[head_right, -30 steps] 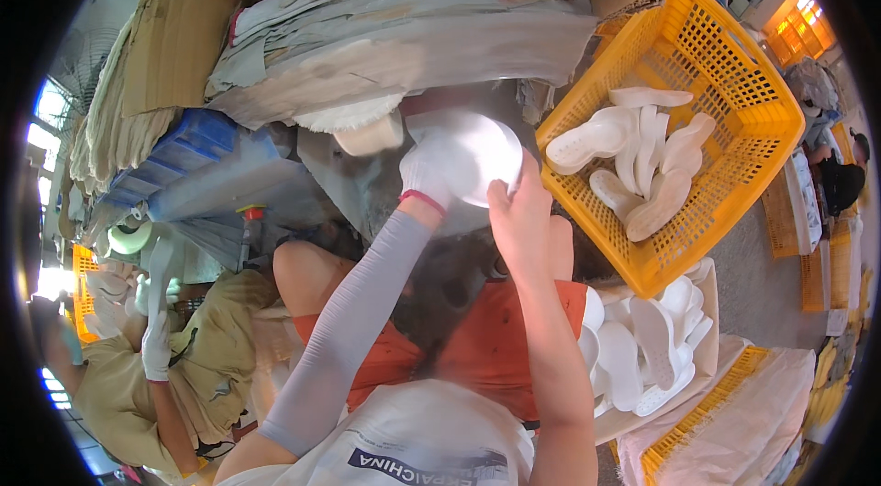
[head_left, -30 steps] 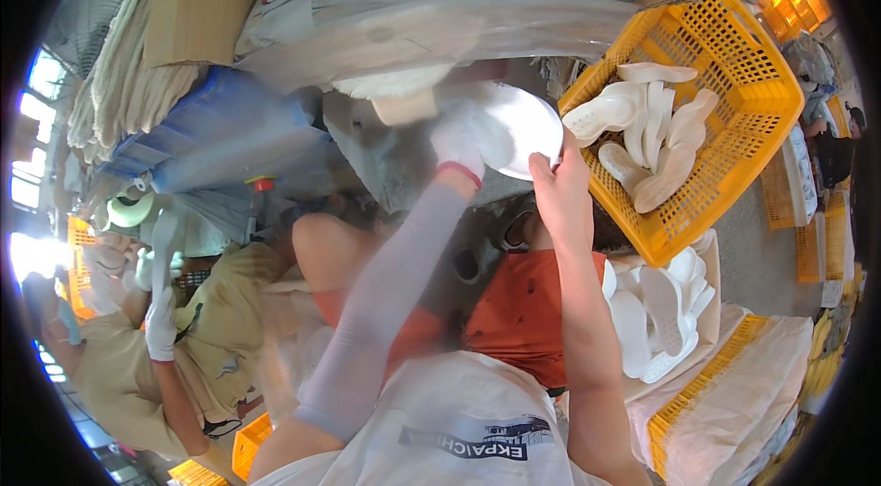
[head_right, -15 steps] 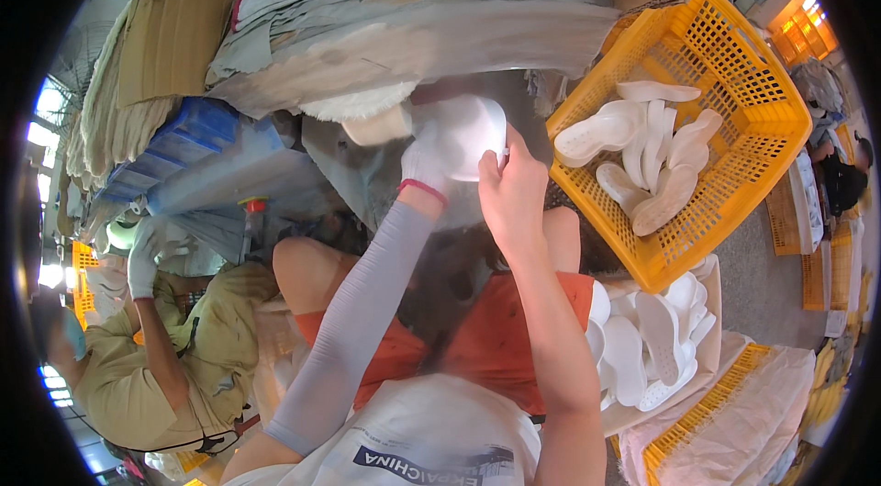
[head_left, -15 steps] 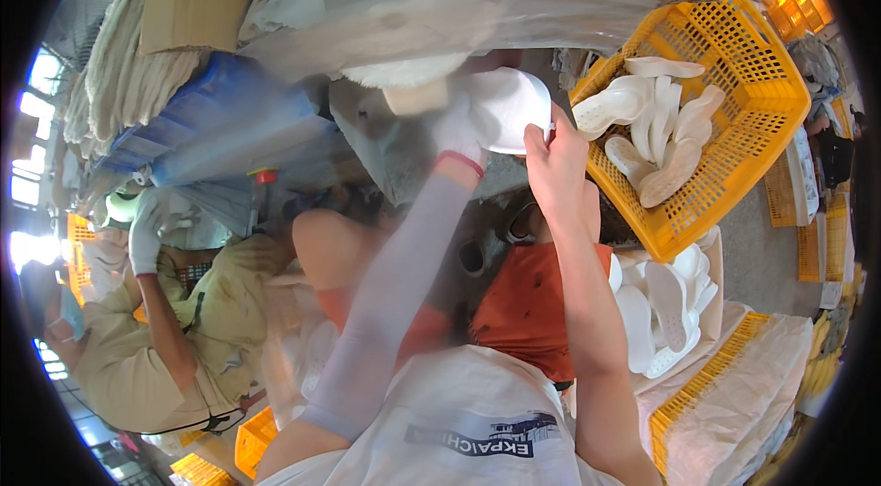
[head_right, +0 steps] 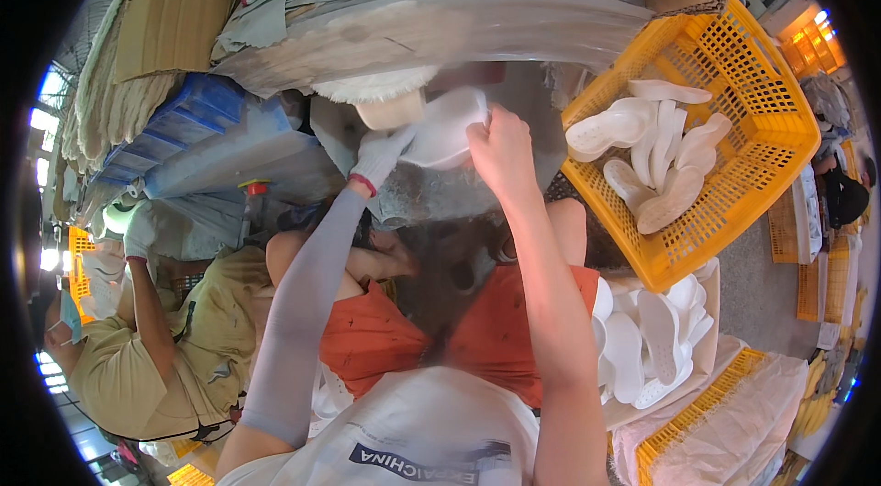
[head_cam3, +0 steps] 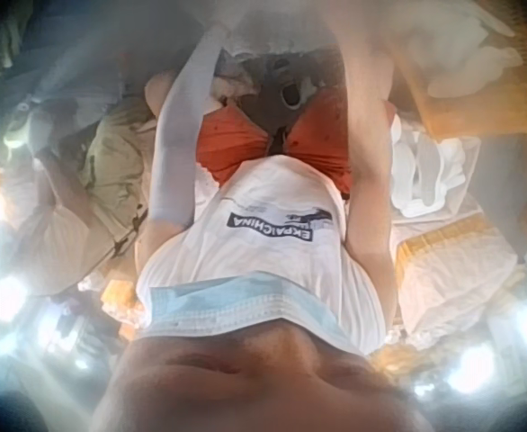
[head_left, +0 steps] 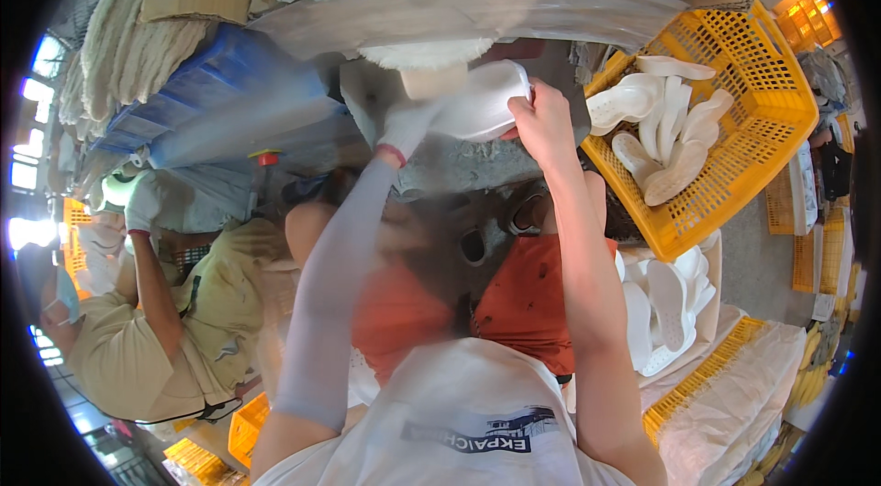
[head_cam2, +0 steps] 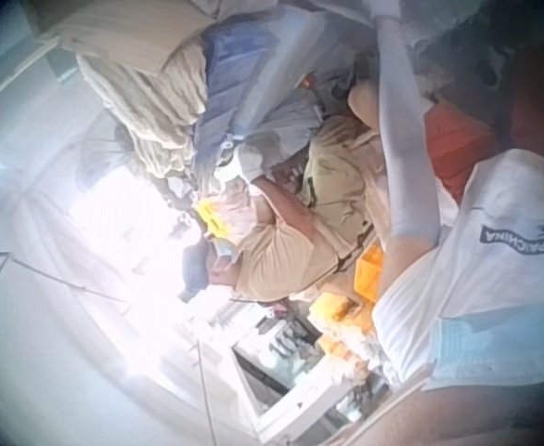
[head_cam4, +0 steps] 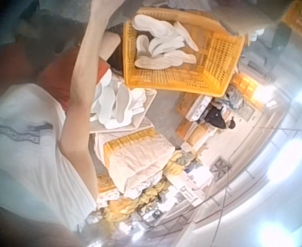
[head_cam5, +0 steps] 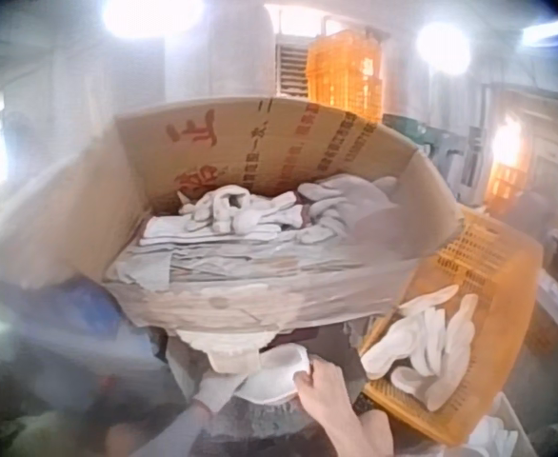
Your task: The person sits on the floor and repeatedly rubs white shoe insoles against a rotating grinding wheel to smooth their surfaces. After each insole is treated, it is placed into a yellow basket. The process is repeated for multiple insoles.
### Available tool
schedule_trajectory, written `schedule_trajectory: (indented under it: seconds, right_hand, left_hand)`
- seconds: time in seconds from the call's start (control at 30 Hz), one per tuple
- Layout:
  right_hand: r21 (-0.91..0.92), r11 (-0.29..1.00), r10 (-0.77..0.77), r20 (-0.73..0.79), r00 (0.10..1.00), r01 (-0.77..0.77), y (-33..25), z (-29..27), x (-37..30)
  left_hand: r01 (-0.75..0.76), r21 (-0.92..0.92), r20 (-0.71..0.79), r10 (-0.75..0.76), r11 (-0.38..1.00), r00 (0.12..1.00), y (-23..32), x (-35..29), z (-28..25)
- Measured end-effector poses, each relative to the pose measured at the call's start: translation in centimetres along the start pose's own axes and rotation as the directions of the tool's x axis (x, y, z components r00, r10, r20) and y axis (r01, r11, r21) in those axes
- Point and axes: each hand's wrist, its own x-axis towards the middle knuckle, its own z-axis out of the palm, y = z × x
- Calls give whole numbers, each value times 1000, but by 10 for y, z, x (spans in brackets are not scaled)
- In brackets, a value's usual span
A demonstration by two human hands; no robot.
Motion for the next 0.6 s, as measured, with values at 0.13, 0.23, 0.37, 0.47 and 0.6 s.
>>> schedule_trajectory:
  seconds: [0.13, 0.23, 0.37, 0.47, 0.6]
  right_hand:
    - [-178, 979, 111, 79, 991, -95, 19, 3, 22]
    - [-242, 964, 138, 90, 986, -113, 24, 7, 37]
    - [-390, 918, 94, 47, 994, -68, 18, 15, 38]
    - [-464, 886, 8, 12, 1000, -2, 17, 24, 21]
    - [-126, 989, 74, 2, 997, -74, 20, 35, 3]
  left_hand:
    - [6, 101, 55, -11, 995, 998, 32, -33, -10]
    - [-75, -8, 40, 75, 997, 996, 60, -56, -16]
    - [-12, -364, 231, 103, 931, 968, 78, -71, -24]
    - [161, -580, 344, 61, 799, 937, 75, -78, -15]
    - [43, -658, 192, 112, 751, 975, 74, -67, 9]
